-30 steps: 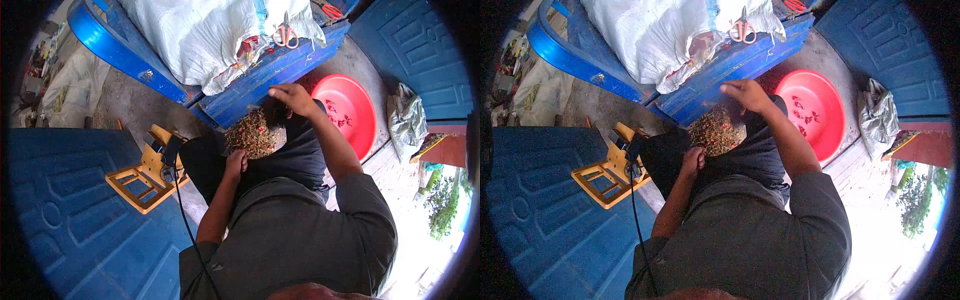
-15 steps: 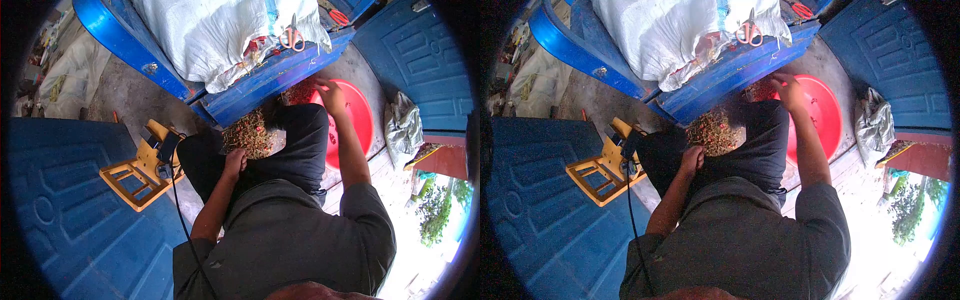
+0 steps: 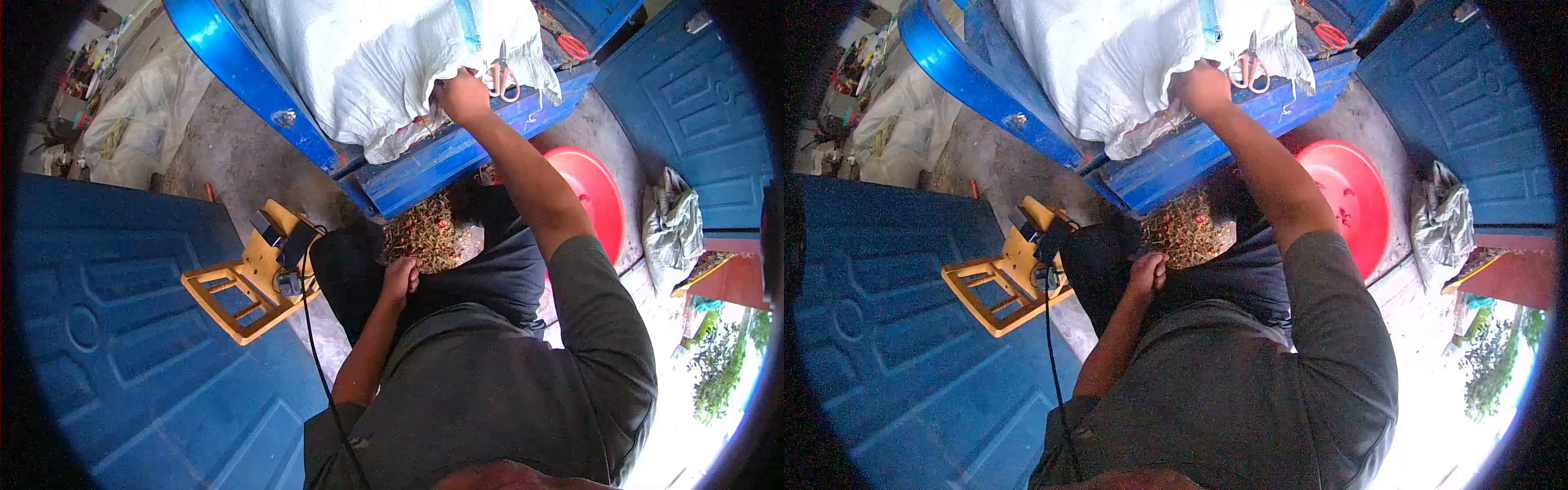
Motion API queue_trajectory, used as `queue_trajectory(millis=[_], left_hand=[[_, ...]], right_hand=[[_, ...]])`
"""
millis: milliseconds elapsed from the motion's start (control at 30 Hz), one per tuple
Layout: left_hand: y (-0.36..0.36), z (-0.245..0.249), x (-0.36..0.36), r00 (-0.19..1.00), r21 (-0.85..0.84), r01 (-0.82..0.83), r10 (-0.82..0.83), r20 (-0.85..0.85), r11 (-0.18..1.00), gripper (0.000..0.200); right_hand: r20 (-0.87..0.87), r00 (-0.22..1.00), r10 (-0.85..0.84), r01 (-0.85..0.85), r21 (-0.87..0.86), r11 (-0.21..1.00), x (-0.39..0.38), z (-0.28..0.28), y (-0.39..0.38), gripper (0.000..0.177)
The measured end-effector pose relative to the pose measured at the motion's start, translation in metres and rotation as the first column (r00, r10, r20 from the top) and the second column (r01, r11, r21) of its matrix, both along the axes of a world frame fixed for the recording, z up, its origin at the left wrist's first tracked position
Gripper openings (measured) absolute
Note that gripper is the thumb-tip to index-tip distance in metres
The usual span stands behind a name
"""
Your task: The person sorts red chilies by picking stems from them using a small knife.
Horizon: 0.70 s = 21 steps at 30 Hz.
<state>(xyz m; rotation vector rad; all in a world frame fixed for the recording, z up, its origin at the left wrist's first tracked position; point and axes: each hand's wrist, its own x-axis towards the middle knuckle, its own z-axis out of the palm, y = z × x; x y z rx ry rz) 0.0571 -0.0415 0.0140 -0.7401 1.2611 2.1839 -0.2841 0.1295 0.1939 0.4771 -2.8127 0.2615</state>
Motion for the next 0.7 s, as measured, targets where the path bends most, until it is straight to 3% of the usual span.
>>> queue_trajectory(millis=[67, 100, 200, 233, 267, 333, 367, 500, 567, 600, 667, 700], left_hand=[[0.003, -0.001, -0.001, 1.000, 0.011, 0.008, -0.008, 0.000, 1.000, 0.021], [0.004, -0.001, -0.002, 1.000, 0.020, 0.009, -0.009, -0.003, 1.000, 0.022], [0.004, -0.003, -0.004, 1.000, 0.025, 0.019, -0.019, -0.017, 0.999, 0.022], [0.004, -0.005, -0.004, 0.999, 0.018, 0.028, -0.027, -0.030, 0.999, 0.022], [0.005, -0.006, -0.004, 0.999, 0.016, 0.033, -0.032, -0.031, 0.999, 0.022], [0.006, -0.001, -0.005, 0.999, 0.017, 0.035, -0.036, 0.037, 0.999, 0.023], [0.005, -0.001, -0.005, 0.999, 0.015, 0.034, -0.034, 0.038, 0.999, 0.023], [0.004, -0.005, -0.002, 0.999, 0.016, 0.036, -0.036, 0.000, 0.999, 0.022], [0.005, -0.002, -0.004, 0.999, -0.019, 0.047, -0.047, 0.006, 0.999, 0.022], [0.005, -0.001, -0.003, 0.999, -0.024, 0.046, -0.045, 0.014, 0.999, 0.022], [0.005, 0.003, -0.004, 0.999, -0.032, 0.052, -0.051, 0.017, 0.998, 0.022], [0.005, 0.004, -0.003, 0.999, -0.023, 0.047, -0.047, 0.018, 0.999, 0.022]], right_hand=[[-0.008, 1.000, 0.015, -0.016, -0.117, 0.993, 0.008, 0.003, 0.008, 0.018], [-0.100, 0.990, 0.095, -0.116, -0.223, 0.968, 0.008, -0.001, 0.012, 0.028], [-0.190, 0.981, 0.045, -0.104, -0.310, 0.945, 0.025, -0.014, 0.020, 0.040], [-0.074, 0.996, 0.045, -0.064, -0.277, 0.959, 0.030, -0.010, 0.023, 0.055], [-0.075, 0.996, 0.040, -0.060, -0.278, 0.959, 0.036, -0.008, 0.024, 0.055], [0.148, 0.988, -0.039, 0.083, -0.301, 0.950, 0.048, 0.004, 0.019, 0.062], [0.176, 0.984, -0.039, 0.098, -0.338, 0.936, 0.047, -0.001, 0.019, 0.068], [0.211, 0.977, 0.014, 0.066, -0.365, 0.929, 0.032, -0.030, 0.032, 0.062], [0.092, 0.979, 0.182, -0.104, -0.544, 0.833, 0.018, -0.065, 0.046, 0.054], [0.089, 0.980, 0.177, -0.101, -0.544, 0.833, 0.009, -0.082, 0.054, 0.054], [0.292, 0.924, 0.247, 0.069, -0.763, 0.643, -0.005, -0.106, 0.065, 0.048], [0.305, 0.909, 0.283, 0.074, -0.788, 0.611, 0.004, -0.092, 0.064, 0.046]])
